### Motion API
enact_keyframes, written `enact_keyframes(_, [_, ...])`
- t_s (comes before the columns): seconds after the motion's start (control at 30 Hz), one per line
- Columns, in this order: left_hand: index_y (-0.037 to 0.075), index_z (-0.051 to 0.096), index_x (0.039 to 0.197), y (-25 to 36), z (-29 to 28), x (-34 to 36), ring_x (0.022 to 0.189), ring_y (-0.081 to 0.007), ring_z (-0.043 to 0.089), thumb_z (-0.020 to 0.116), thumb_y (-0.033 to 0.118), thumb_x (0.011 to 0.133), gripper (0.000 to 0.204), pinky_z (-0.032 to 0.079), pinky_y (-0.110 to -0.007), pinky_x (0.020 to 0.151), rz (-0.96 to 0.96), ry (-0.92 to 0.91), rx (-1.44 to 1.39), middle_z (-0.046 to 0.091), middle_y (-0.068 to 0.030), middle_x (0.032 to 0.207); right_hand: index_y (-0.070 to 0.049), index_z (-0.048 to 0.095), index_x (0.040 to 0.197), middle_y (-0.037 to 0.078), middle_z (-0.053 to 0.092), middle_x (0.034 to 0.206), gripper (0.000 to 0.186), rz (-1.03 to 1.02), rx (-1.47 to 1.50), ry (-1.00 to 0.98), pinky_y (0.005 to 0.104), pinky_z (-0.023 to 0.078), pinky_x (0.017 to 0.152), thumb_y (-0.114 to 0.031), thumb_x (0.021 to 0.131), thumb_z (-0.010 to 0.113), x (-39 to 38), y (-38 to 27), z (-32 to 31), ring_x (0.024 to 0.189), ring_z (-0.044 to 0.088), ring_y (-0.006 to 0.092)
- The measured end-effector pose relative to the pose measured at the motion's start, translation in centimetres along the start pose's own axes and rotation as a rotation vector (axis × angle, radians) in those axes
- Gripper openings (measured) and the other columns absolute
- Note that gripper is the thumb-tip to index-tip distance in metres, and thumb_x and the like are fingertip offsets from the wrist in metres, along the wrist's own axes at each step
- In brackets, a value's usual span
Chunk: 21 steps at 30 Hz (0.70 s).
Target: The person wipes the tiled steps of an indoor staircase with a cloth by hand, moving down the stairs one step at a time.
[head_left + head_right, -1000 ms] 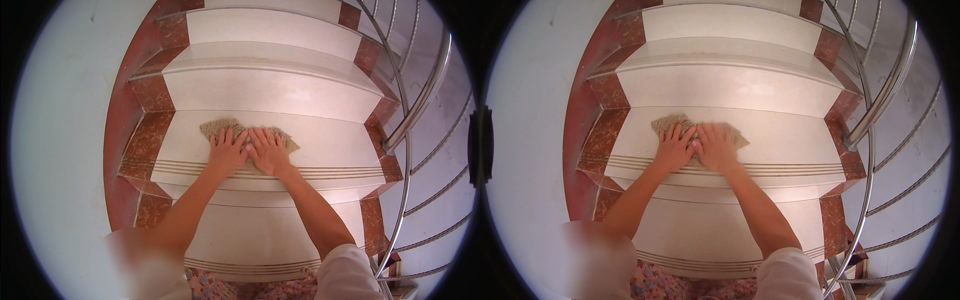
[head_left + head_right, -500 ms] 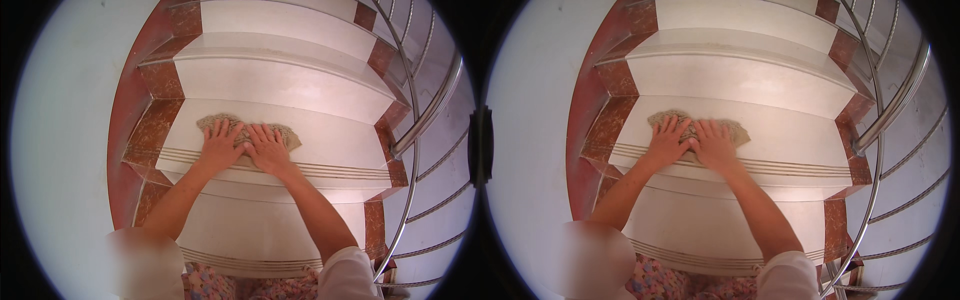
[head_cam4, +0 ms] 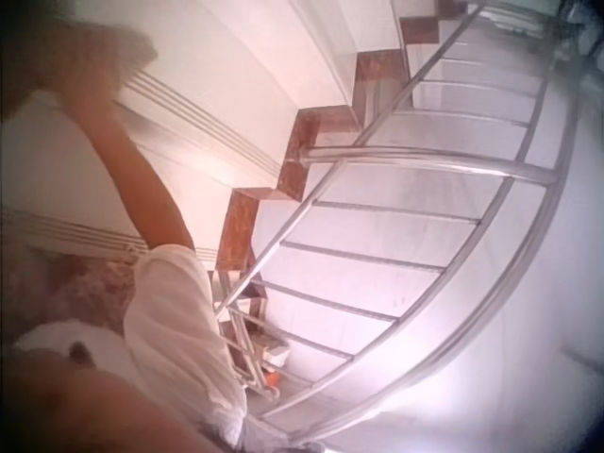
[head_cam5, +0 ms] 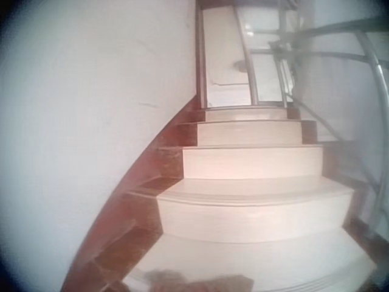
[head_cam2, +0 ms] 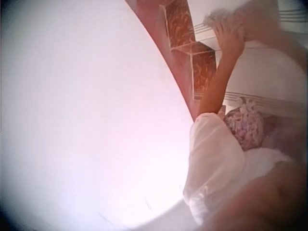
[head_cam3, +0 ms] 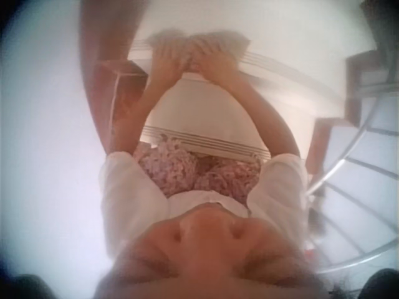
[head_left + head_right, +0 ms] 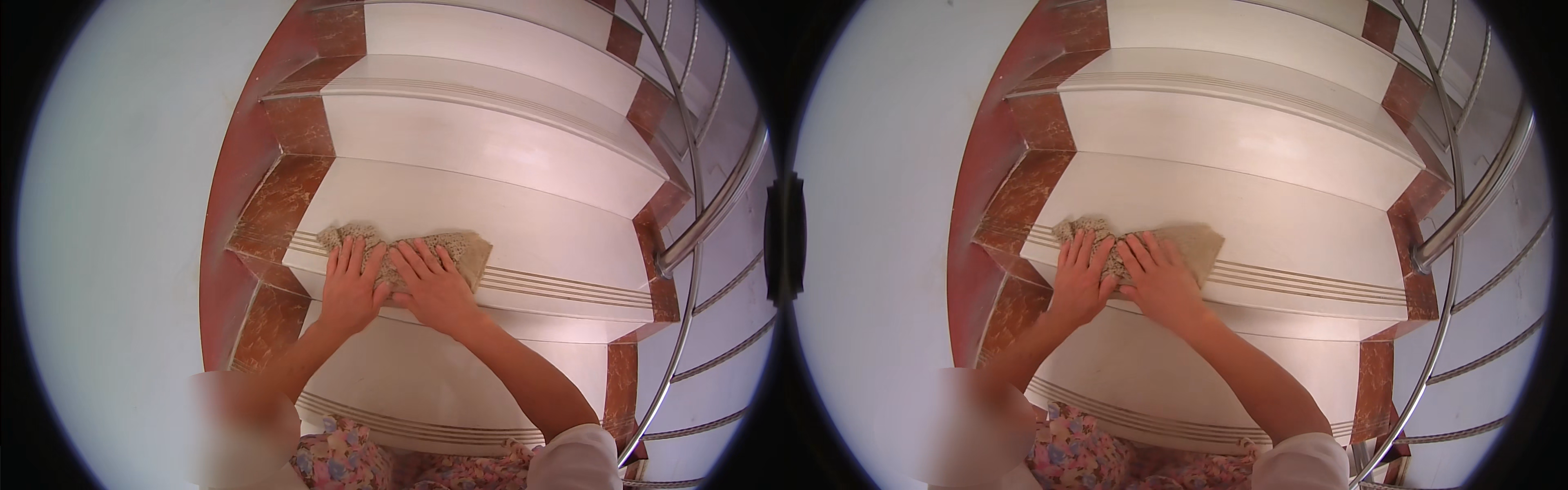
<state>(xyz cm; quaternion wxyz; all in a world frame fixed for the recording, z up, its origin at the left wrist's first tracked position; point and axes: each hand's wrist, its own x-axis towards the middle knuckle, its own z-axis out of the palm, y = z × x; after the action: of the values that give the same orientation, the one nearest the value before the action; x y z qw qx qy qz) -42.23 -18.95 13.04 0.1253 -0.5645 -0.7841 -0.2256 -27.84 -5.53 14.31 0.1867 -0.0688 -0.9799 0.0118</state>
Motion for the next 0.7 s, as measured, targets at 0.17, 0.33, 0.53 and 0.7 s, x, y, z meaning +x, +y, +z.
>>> enact_keyframes(0.17, [0.011,0.043,0.140,-1.8,-0.5,0.0,0.136,-0.0430,0.029,0.060,0.029,0.086,0.060,0.018,-0.055,0.112,-0.006,0.022,0.072,0.037,-0.0244,0.144,-0.006,0.036,0.143,0.012,0.038,0.147,0.066,0.017,-0.051,0.039,0.0505,0.024,0.111,-0.043,0.092,0.053,1.6,-1.2,1.9,0.139,0.030,0.0309])
enact_keyframes(0.33, [0.009,0.041,0.140,-0.8,-0.4,-1.8,0.136,-0.0439,0.028,0.059,0.024,0.086,0.059,0.018,-0.056,0.112,-0.020,0.053,0.062,0.037,-0.0255,0.143,-0.007,0.037,0.143,0.011,0.039,0.146,0.064,-0.026,0.028,0.065,0.0504,0.024,0.112,-0.041,0.092,0.053,1.2,-1.1,1.4,0.139,0.030,0.0306])
enact_keyframes(0.53, [0.003,0.040,0.139,5.0,1.6,-1.0,0.133,-0.0486,0.028,0.057,0.012,0.084,0.058,0.021,-0.058,0.110,0.082,0.043,0.024,0.036,-0.0306,0.140,-0.008,0.038,0.142,0.008,0.040,0.146,0.062,-0.037,-0.027,0.071,0.0491,0.023,0.113,-0.039,0.092,0.054,-4.7,2.0,-0.9,0.138,0.032,0.0286])
enact_keyframes(0.7, [-0.003,0.034,0.139,10.3,4.8,1.9,0.133,-0.0500,0.028,0.057,0.009,0.081,0.064,0.019,-0.058,0.112,0.368,0.015,0.106,0.036,-0.0351,0.138,-0.012,0.044,0.140,0.007,0.044,0.144,0.056,0.044,-0.140,0.064,0.0436,0.025,0.112,-0.040,0.092,0.053,-10.9,6.9,-4.2,0.137,0.036,0.0225])
